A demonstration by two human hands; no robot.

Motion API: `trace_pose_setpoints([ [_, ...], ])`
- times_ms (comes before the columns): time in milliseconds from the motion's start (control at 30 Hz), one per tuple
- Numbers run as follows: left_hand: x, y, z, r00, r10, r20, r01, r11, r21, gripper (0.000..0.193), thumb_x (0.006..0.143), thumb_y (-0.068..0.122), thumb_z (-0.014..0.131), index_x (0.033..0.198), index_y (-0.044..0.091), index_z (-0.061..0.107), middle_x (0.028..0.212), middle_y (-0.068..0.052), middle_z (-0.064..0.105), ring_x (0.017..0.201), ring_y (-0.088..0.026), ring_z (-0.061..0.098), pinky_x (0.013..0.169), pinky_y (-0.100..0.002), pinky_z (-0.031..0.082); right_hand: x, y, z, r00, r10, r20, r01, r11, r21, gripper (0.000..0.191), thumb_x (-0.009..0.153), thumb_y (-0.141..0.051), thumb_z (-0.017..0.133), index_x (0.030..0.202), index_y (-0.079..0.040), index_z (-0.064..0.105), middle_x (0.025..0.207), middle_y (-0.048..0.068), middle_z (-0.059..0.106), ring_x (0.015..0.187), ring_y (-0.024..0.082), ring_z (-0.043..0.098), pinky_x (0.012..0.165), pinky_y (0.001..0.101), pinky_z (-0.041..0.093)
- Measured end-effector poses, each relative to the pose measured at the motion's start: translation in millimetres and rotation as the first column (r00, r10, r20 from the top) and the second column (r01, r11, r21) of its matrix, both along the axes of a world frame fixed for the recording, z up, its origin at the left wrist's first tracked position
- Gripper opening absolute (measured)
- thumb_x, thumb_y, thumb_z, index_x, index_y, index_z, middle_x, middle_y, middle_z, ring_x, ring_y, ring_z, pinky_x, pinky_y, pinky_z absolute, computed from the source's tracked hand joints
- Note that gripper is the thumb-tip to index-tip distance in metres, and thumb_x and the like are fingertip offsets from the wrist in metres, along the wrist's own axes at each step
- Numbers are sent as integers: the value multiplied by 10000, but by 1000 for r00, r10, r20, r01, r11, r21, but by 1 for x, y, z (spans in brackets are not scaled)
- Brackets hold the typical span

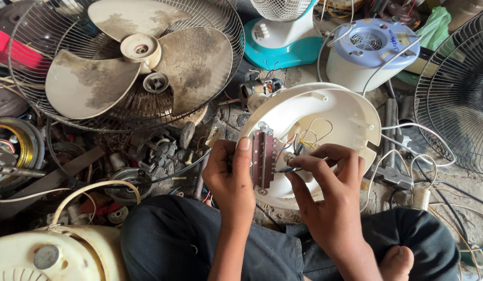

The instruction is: The person sits on the floor and uses a screwdriver to unscrew the rear cover of a teal table fan, then removes the cover and works on the internal wiring and component board inside the fan housing, repositioning wires and the component with their hands.

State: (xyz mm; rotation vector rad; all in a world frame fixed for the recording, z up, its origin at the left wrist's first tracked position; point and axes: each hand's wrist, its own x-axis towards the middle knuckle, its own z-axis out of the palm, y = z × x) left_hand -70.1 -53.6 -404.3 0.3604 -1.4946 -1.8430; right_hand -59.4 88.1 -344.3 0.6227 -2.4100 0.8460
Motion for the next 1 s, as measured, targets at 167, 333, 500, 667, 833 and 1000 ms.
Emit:
trace_pose_setpoints([
  [167, -1, 0, 1, 1000, -11, -9, 12, 1000, 11, 356, 1014, 260, 675, 783, 33, 527, 692, 41, 505, 654, -38, 399, 560, -247, 349, -3, -1, -2, 1000, 12, -15, -12, 1000, -19, 312, 793, -56, 823, 1080, -125, 726, 1074, 83, 567, 1043, 279, 529, 923, 400, 424],
  [333, 0, 0, 2, 1000, -10, 3, 10, 1000, 6, 350, 1009, 254, 675, 776, 41, 523, 684, 47, 499, 648, -31, 393, 553, -241, 347, -3, 1, 0, 995, 64, 76, -56, 993, -104, 316, 797, -54, 818, 1090, -106, 711, 1072, 86, 559, 1015, 242, 567, 881, 353, 475],
  [500, 0, -1, 3, 1000, -14, 3, 14, 1000, 12, 362, 1008, 254, 681, 768, 40, 514, 679, 46, 487, 639, -30, 382, 543, -239, 336, -4, 2, 3, 995, 88, 44, -84, 994, -72, 326, 799, -16, 809, 1102, -95, 717, 1084, 89, 560, 1059, 262, 571, 915, 367, 478],
  [667, 2, -1, 4, 999, -32, -2, 32, 999, 15, 343, 1008, 263, 674, 784, 38, 544, 690, 44, 518, 637, -30, 405, 549, -239, 350, -5, 3, 7, 976, 121, 181, -87, 979, -185, 350, 796, -14, 798, 1123, -115, 728, 1091, 77, 560, 1020, 212, 616, 877, 320, 530],
  [833, 2, -1, 4, 1000, -20, -3, 20, 1000, 16, 345, 1010, 266, 676, 795, 33, 541, 704, 40, 527, 648, -30, 414, 553, -239, 358, -4, 4, 11, 978, 137, 157, -116, 984, -134, 394, 744, -41, 840, 1117, -122, 744, 1083, 82, 549, 1007, 212, 602, 885, 329, 511],
  [1000, 0, 0, 2, 1000, -15, 7, 15, 1000, 23, 341, 1006, 265, 684, 797, 26, 558, 703, 33, 540, 653, -32, 424, 559, -242, 366, -6, 1, 6, 993, 79, 91, -72, 994, -80, 343, 730, -72, 876, 1047, -126, 757, 1063, 77, 554, 1016, 232, 579, 871, 333, 493],
])
